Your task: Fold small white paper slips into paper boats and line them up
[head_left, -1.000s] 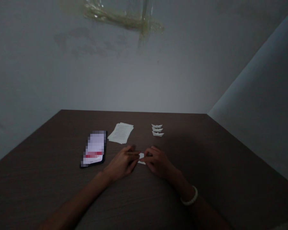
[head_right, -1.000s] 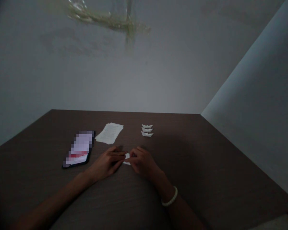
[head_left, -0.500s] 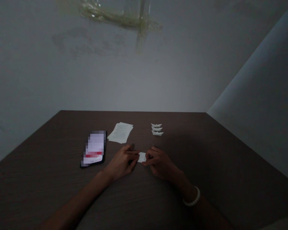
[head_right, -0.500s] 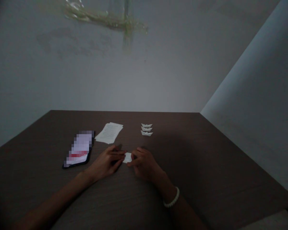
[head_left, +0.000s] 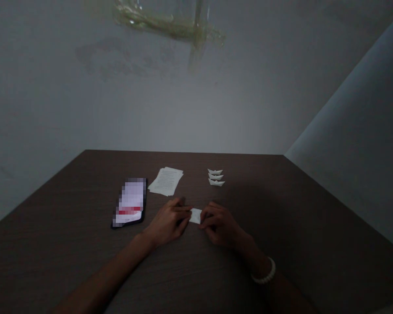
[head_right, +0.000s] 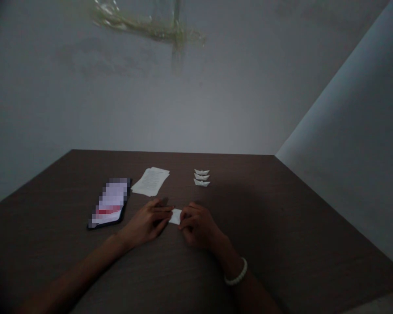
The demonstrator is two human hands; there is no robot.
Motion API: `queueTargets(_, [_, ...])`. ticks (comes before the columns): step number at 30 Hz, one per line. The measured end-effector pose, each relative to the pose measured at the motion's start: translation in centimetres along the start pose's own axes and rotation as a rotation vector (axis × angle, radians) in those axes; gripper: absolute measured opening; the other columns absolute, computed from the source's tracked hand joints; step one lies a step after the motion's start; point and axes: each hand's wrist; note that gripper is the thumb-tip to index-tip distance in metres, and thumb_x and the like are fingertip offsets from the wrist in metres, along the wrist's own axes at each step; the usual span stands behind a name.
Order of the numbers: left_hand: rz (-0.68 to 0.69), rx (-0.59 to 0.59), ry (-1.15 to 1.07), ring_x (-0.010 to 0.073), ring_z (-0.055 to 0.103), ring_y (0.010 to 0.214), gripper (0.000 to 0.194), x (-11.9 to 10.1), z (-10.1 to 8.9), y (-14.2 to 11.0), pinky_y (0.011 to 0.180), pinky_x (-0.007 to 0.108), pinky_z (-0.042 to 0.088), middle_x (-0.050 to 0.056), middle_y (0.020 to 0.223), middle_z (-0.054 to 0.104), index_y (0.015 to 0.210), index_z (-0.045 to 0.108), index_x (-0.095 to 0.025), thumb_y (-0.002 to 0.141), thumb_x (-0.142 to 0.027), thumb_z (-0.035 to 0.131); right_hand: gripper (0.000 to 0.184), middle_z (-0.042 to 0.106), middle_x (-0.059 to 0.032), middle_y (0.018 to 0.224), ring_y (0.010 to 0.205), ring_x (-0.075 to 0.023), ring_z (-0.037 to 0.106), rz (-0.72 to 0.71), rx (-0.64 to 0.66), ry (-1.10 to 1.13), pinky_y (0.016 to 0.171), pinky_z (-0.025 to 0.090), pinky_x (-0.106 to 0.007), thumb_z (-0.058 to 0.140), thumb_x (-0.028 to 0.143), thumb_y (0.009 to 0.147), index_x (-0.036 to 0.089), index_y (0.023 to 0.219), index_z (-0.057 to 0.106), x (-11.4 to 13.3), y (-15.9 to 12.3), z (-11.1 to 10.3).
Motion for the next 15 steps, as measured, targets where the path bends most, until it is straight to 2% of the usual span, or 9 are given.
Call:
queueTargets(7, [0.005,0.011,0.015,0.0268,0.056,0.104,0.019,0.04,0.01,-0.16,0.088,0.042,0.048,0.006,0.11,0.07,0.095,0.071,-0.02,0.088,-0.017,0.053,0.019,0.065,-0.0037,0.086,0.081,-0.0174,0.055,0.102,-0.153,-0.002,0.078,0.042,-0.031,0.053,0.008,0.079,0.02,0.08,0.068,-0.27,0.44,-0.17])
queueTargets(11, [0.001,0.037,0.024,0.0273,0.056,0.106,0.021,-0.31,-0.32,0.0,0.089,0.043,0.049,0.007,0.109,0.07,0.097,0.071,-0.019,0.089,-0.017,0.052,0.013,0.063,-0.0041,0.084,0.081,-0.0178,0.053,0.16,-0.159,-0.049,0.08,0.042,-0.032,0.055,0.013,0.082,0.018,0.082,0.067,-0.2,0.52,-0.13])
queueTargets(15, [-0.002,0.042,0.041,0.0266,0.056,0.102,0.021,-0.61,-0.36,0.07,0.086,0.041,0.05,0.008,0.107,0.07,0.099,0.07,-0.018,0.09,-0.017,0.051,0.014,0.061,-0.0048,0.089,0.087,-0.0192,0.052,0.223,-0.102,-0.144,0.08,0.042,-0.032,0.059,0.026,0.088,0.022,0.094,0.071,-0.09,0.58,0.08])
Point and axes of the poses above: each hand's wrist, its own y-axis towards the middle knuckle, its own z-axis out of the palm, x = y × z
